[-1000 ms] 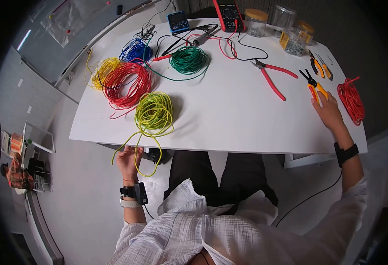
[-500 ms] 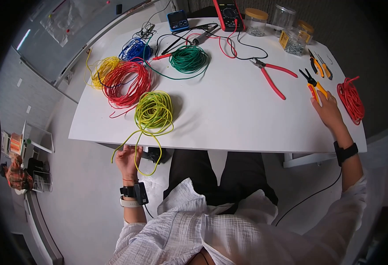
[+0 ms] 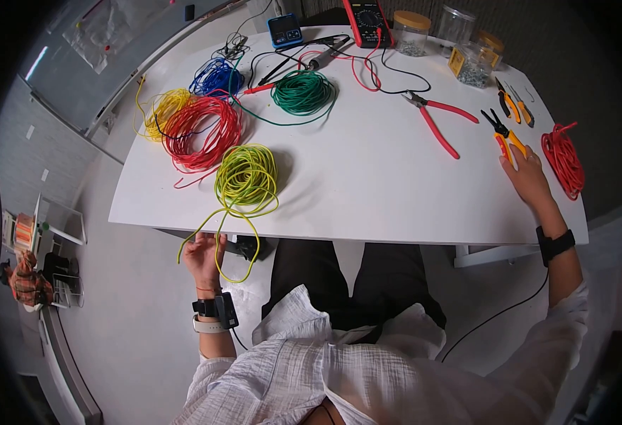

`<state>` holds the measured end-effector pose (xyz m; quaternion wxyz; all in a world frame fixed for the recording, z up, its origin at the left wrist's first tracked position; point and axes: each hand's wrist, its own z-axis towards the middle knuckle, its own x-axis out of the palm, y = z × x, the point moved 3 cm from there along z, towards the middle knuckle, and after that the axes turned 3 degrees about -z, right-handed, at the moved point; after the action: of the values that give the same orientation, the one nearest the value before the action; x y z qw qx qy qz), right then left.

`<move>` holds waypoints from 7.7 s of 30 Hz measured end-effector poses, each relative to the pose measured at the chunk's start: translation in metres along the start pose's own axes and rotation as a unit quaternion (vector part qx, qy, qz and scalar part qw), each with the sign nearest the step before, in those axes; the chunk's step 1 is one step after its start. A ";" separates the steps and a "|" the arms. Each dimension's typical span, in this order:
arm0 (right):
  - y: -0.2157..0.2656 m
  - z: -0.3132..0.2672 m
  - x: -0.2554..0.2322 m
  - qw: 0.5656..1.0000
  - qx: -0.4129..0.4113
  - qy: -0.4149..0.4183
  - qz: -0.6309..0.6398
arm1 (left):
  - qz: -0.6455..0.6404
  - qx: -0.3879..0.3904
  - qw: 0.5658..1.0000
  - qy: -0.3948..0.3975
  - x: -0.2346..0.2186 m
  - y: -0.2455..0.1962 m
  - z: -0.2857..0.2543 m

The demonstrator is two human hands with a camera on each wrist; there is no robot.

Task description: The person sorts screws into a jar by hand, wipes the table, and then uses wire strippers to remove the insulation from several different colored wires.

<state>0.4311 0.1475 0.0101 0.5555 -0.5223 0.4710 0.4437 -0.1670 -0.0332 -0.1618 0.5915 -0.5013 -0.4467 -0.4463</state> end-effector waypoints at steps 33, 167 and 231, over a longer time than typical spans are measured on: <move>0.005 -0.003 -0.004 1.000 0.002 -0.006 0.016 | -0.039 0.040 0.982 -0.179 -0.023 -0.003 -0.016; 0.001 -0.002 0.001 0.999 0.001 -0.027 -0.024 | 0.754 0.172 0.487 0.405 0.246 0.182 0.009; 0.156 -0.243 -0.176 0.575 -0.377 -0.595 0.417 | 0.782 0.355 0.368 0.357 0.183 0.196 0.023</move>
<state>0.2346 -0.0855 0.1563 0.2176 -0.0490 -0.0088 0.9748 0.0596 -0.0061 -0.0187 0.9040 -0.1648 0.2799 0.2778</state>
